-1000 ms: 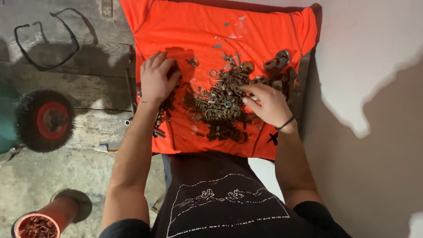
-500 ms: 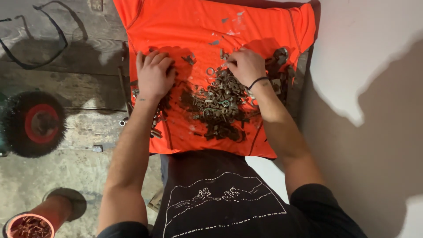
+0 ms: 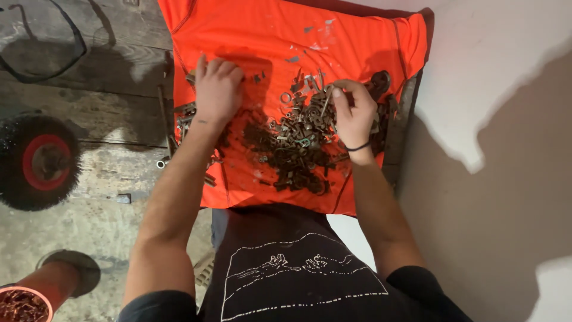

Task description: The person sorts a pile of rusty metal hardware, including bolts, nuts, and washers, on an orange cloth. They use their hands to pick up, separate, and arrange the items into distinct groups on the surface.

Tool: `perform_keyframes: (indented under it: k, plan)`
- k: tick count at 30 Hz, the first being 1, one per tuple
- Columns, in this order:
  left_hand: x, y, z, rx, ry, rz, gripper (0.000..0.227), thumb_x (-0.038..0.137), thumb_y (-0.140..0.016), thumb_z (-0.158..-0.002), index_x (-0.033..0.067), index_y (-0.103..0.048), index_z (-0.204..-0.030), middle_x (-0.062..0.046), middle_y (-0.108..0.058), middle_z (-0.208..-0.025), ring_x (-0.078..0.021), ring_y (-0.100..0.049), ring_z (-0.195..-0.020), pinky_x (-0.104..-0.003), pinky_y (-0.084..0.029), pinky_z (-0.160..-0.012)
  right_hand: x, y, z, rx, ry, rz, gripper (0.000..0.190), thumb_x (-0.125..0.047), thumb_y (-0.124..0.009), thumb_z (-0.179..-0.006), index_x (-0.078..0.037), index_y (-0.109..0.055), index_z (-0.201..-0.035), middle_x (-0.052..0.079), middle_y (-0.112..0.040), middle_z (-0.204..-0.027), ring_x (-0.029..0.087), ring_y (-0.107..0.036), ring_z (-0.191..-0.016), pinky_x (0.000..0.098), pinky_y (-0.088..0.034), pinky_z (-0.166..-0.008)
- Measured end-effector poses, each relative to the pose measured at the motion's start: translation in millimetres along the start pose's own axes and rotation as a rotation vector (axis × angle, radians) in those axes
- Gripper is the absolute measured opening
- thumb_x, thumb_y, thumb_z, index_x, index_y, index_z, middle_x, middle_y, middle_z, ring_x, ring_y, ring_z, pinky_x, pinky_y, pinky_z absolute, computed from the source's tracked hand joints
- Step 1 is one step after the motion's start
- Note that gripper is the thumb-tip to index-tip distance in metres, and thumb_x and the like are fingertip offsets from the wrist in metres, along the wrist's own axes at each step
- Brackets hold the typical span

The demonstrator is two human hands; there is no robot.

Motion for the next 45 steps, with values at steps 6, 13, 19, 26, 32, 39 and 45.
perform_keyframes:
  k: [6,13,19,26,32,39,45]
  plan:
    - [47.4,70.4,11.5,0.071,0.059,0.188,0.02,0.022,-0.072,-0.09,0.0099,-0.072,-0.106,-0.008,-0.072,-0.109,-0.032,-0.064,-0.108,-0.051,-0.043,-0.102,10.4,-9.8,32.5,0.051,-0.225,-0.461,0.015,-0.007,-0.065,-0.106,0.001,-0.065,-0.118,0.004,-0.072,-0.104,0.008,-0.063,-0.08,0.0236,-0.054,-0.074]
    - [132.8,78.7,35.0,-0.154,0.2,0.98,0.026,0.032,-0.071,-0.097,0.0076,-0.072,-0.106,-0.012,-0.069,-0.08,-0.0248,-0.069,-0.071,-0.038,-0.054,-0.065,-41.6,-13.1,49.6,0.076,-0.066,-0.486,0.012,-0.005,-0.063,-0.107,0.0,-0.063,-0.118,0.008,-0.069,-0.112,0.011,-0.062,-0.081,0.0247,-0.052,-0.073]
    - [129.4,78.6,45.2,-0.168,0.198,0.937,0.019,0.028,-0.072,-0.097,0.009,-0.073,-0.097,-0.01,-0.066,-0.071,-0.0242,-0.066,-0.062,-0.037,-0.051,-0.059,-39.9,2.5,60.0,-0.009,-0.023,-0.483,0.009,-0.005,-0.062,-0.105,0.001,-0.062,-0.112,0.009,-0.067,-0.112,0.011,-0.066,-0.081,0.0255,-0.055,-0.074]
    - [121.2,55.9,83.5,-0.243,0.126,0.822,0.025,0.03,-0.069,-0.097,0.0092,-0.071,-0.111,-0.013,-0.074,-0.101,-0.0328,-0.072,-0.09,-0.04,-0.057,-0.075,44.0,100.3,58.6,0.133,-0.092,0.033,0.008,-0.003,-0.062,-0.104,0.001,-0.068,-0.108,0.009,-0.07,-0.098,0.017,-0.065,-0.089,0.0321,-0.053,-0.084]
    - [92.2,56.6,111.9,-0.402,0.342,0.706,0.028,0.029,-0.07,-0.092,0.0141,-0.073,-0.115,-0.01,-0.075,-0.105,-0.0302,-0.073,-0.077,-0.04,-0.057,-0.07,81.0,128.3,61.9,0.183,-0.104,0.208,0.009,-0.004,-0.063,-0.104,0.0,-0.069,-0.11,0.011,-0.072,-0.103,0.023,-0.069,-0.096,0.0364,-0.055,-0.09]
    - [89.7,70.0,103.8,-0.241,0.216,0.57,0.025,0.027,-0.073,-0.093,0.0109,-0.073,-0.113,-0.011,-0.074,-0.104,-0.032,-0.072,-0.091,-0.041,-0.057,-0.076,50.7,102.6,55.0,0.113,-0.001,0.433,0.013,-0.005,-0.066,-0.102,-0.004,-0.071,-0.114,0.018,-0.07,-0.109,0.037,-0.069,-0.1,0.0419,-0.055,-0.086]
    - [100.5,58.5,100.8,-0.278,0.17,0.606,0.022,0.026,-0.072,-0.094,0.0114,-0.072,-0.11,-0.011,-0.073,-0.1,-0.0328,-0.071,-0.092,-0.043,-0.056,-0.076,43.4,122.9,51.1,0.197,-0.024,0.317,0.009,-0.005,-0.068,-0.102,-0.003,-0.072,-0.109,0.015,-0.071,-0.104,0.032,-0.071,-0.098,0.0398,-0.056,-0.088]
Point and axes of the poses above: each hand's wrist, its own z-axis away from the middle knuckle, its own y-axis out of the back of the hand, x = y × z, the point moved 7 cm from there along -z, towards the middle knuckle
